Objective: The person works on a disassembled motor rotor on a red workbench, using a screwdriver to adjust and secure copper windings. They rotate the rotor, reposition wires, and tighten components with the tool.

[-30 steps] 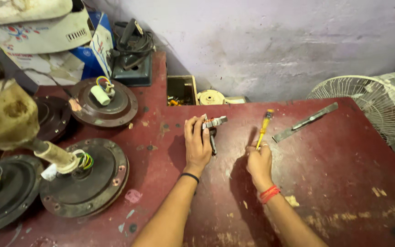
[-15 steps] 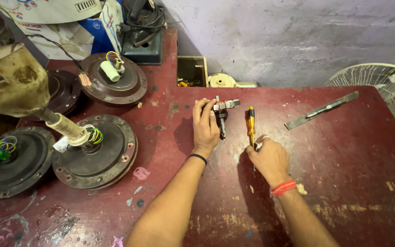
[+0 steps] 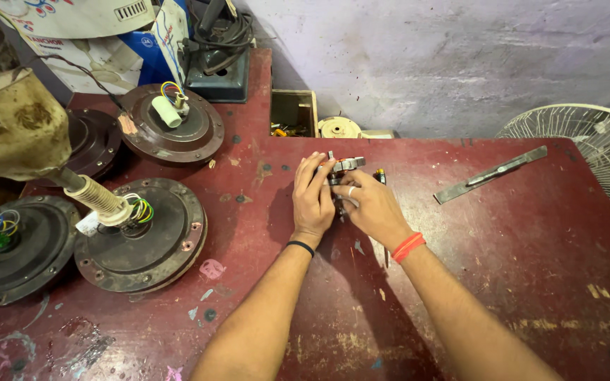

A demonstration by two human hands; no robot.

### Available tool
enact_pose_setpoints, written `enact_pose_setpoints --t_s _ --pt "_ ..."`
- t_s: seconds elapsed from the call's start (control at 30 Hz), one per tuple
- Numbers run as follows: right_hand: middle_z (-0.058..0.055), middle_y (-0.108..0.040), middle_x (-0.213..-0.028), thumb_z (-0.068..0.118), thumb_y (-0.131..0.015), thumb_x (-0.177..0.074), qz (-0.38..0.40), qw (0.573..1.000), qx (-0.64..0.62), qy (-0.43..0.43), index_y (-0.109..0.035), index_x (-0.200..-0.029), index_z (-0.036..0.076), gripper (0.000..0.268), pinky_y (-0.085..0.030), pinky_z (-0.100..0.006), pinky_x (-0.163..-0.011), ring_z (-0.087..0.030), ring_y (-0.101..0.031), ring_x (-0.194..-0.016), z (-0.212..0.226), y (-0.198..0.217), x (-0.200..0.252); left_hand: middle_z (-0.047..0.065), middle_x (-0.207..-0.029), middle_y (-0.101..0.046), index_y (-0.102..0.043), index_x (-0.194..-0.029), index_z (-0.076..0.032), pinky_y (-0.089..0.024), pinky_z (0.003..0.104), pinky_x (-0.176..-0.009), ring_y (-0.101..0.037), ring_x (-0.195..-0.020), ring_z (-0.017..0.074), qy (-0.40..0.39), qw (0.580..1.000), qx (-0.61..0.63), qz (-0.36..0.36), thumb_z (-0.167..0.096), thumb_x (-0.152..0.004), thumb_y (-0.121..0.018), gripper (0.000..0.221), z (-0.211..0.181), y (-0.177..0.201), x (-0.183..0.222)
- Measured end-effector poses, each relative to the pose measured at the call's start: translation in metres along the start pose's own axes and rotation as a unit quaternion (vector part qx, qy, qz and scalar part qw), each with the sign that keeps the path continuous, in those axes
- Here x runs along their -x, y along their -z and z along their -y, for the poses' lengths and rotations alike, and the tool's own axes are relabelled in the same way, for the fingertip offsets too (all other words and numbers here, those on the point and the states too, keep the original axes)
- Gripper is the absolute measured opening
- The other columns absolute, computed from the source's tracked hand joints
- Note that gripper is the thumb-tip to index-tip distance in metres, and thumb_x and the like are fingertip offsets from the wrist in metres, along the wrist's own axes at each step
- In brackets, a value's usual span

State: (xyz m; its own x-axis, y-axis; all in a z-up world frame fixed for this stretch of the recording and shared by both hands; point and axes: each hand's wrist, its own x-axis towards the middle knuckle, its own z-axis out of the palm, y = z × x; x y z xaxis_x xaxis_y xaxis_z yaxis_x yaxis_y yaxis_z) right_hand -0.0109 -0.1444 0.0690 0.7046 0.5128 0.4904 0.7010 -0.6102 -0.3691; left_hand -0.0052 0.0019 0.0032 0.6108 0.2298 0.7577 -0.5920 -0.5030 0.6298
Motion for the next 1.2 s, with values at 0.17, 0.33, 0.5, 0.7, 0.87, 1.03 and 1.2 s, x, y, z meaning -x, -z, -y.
enact_pose_setpoints --t_s 0.17,0.33,0.5,0.7,0.87,1.03,1.2 --pt "-0.01 -0.068 -0.094 0.008 -0.076 -0.076 0.036 0.999 0.024 -0.001 -0.074 -0.091 0.003 0.017 -0.052 -0.043 -0.077 -0.033 -0.065 -0.09 -0.001 0.0 0.01 0.014 -0.131 -0.064 -0.069 -0.121 -0.006 -0.04 0.05 -0.12 -0.056 -0.133 0.0354 0.002 1.0 -0.02 -0.012 -0.011 -0.096 -0.067 0.026 -0.001 -0.006 -0.002" --pt "-0.009 -0.072 -0.089 0.018 -0.075 -0.088 0.031 0.998 -0.034 -0.031 -0.074 -0.091 0.004 0.014 -0.052 -0.039 -0.077 -0.029 -0.066 -0.085 0.014 0.012 0.033 0.013 -0.129 -0.064 -0.068 -0.119 -0.007 -0.041 0.049 -0.12 -0.058 -0.131 0.0347 -0.002 0.999 -0.035 -0.016 -0.012 -0.096 -0.068 0.024 0.001 -0.007 -0.003" --pt "-0.008 -0.075 -0.086 0.023 -0.075 -0.087 0.075 0.989 -0.074 -0.103 -0.076 -0.089 0.004 0.019 -0.055 -0.036 -0.071 -0.022 -0.07 -0.077 0.029 0.046 0.057 0.013 -0.127 -0.064 -0.067 -0.119 -0.006 -0.04 0.05 -0.121 -0.058 -0.13 0.0344 -0.003 0.999 -0.04 -0.014 -0.01 -0.094 -0.068 0.025 0.001 -0.006 -0.002" --pt "-0.008 -0.08 -0.079 0.022 -0.081 -0.082 0.165 0.938 -0.271 -0.138 -0.08 -0.089 0.003 0.02 -0.058 -0.032 -0.066 -0.017 -0.074 -0.072 0.035 0.093 0.079 0.014 -0.126 -0.063 -0.066 -0.119 -0.006 -0.041 0.051 -0.12 -0.058 -0.129 0.0347 -0.001 0.999 -0.034 -0.02 -0.009 -0.093 -0.068 0.026 0.001 -0.008 -0.002" --pt "-0.012 -0.08 -0.09 0.007 -0.081 -0.084 0.185 0.86 -0.448 -0.159 -0.08 -0.098 -0.002 0.017 -0.059 -0.035 -0.075 -0.02 -0.073 -0.084 0.029 0.123 0.076 0.015 -0.125 -0.063 -0.066 -0.119 -0.006 -0.041 0.051 -0.119 -0.058 -0.128 0.036 -0.002 0.999 -0.032 -0.023 -0.009 -0.094 -0.067 0.025 0.001 -0.008 -0.002" --pt "-0.007 -0.078 -0.095 -0.007 -0.061 -0.074 0.16 0.972 -0.043 -0.166 -0.075 -0.123 0.016 0.056 -0.057 -0.034 -0.069 -0.02 -0.072 -0.075 0.018 0.11 0.043 0.015 -0.125 -0.062 -0.065 -0.12 -0.005 -0.041 0.052 -0.12 -0.058 -0.127 0.0366 0.012 1.0 -0.017 -0.018 -0.01 -0.098 -0.065 0.023 0.001 -0.006 0.0" --pt "-0.01 -0.071 -0.096 0.005 -0.074 -0.086 0.007 0.999 -0.031 -0.043 -0.077 -0.112 0.014 0.028 -0.057 -0.037 -0.07 -0.027 -0.069 -0.083 0.008 0.061 0.016 0.016 -0.128 -0.062 -0.065 -0.122 -0.005 -0.038 0.052 -0.121 -0.056 -0.13 0.0375 0.011 1.0 -0.015 -0.008 -0.01 -0.099 -0.06 0.024 0.002 -0.005 0.0"
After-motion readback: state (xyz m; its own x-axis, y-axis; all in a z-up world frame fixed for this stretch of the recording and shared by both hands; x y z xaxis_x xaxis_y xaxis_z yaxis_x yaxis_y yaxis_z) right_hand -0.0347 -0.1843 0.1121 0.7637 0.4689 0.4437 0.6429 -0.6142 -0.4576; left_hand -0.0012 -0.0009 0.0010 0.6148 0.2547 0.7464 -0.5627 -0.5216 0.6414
